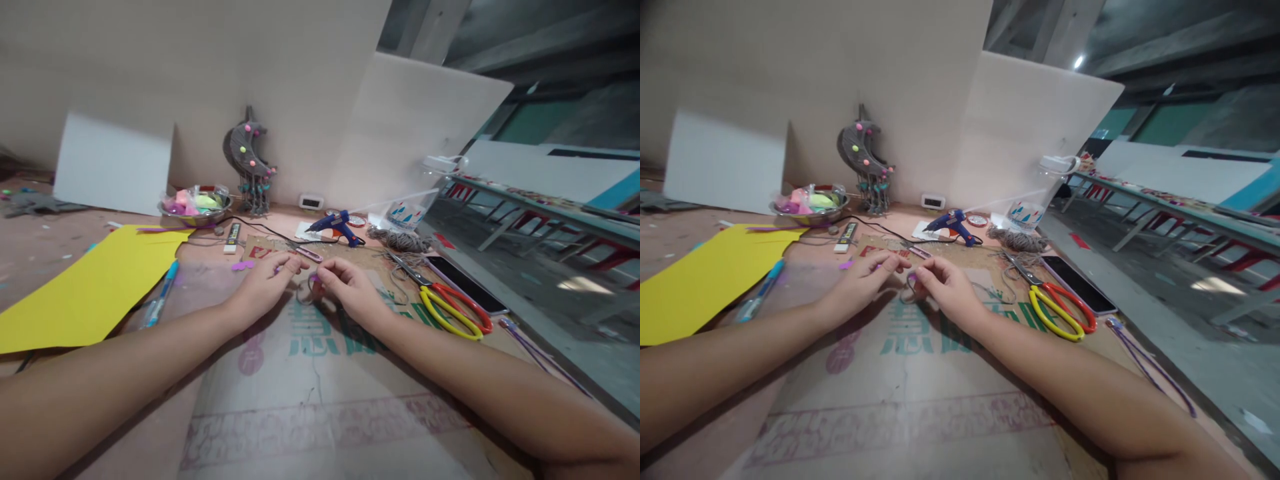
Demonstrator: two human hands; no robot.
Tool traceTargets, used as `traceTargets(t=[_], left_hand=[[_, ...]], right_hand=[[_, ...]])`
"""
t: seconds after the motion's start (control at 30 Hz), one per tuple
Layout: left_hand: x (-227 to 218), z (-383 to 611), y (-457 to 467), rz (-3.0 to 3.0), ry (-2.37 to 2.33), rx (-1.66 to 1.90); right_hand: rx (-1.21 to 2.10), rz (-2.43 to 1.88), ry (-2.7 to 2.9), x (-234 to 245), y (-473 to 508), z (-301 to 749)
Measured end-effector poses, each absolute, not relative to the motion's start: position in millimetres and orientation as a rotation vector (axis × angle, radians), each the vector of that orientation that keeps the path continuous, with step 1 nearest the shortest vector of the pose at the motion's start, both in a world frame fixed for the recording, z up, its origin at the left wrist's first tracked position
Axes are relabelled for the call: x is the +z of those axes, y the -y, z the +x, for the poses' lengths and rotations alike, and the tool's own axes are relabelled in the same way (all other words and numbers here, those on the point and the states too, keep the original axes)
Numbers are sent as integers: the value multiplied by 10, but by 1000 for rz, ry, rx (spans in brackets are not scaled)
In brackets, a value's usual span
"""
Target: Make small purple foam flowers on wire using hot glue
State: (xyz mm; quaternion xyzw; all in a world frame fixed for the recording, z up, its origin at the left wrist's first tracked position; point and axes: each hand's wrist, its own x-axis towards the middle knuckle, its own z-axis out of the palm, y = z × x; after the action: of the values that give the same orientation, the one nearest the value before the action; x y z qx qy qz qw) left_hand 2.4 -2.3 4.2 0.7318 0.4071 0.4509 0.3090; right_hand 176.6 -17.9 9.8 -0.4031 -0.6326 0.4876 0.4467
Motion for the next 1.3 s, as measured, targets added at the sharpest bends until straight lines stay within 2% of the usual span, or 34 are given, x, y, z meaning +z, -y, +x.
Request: traceTargets(t=[0.33,0.83,1.3], left_hand=[[117,34,91,2102,-1056,1101],[53,22,27,1966,-1036,1171],[171,24,131,2022,-1108,1102]], right_hand=[[1152,-1045,1614,101,170,1777],[1164,-987,1609,77,163,1780],[1119,-1044,1658,113,182,1772]])
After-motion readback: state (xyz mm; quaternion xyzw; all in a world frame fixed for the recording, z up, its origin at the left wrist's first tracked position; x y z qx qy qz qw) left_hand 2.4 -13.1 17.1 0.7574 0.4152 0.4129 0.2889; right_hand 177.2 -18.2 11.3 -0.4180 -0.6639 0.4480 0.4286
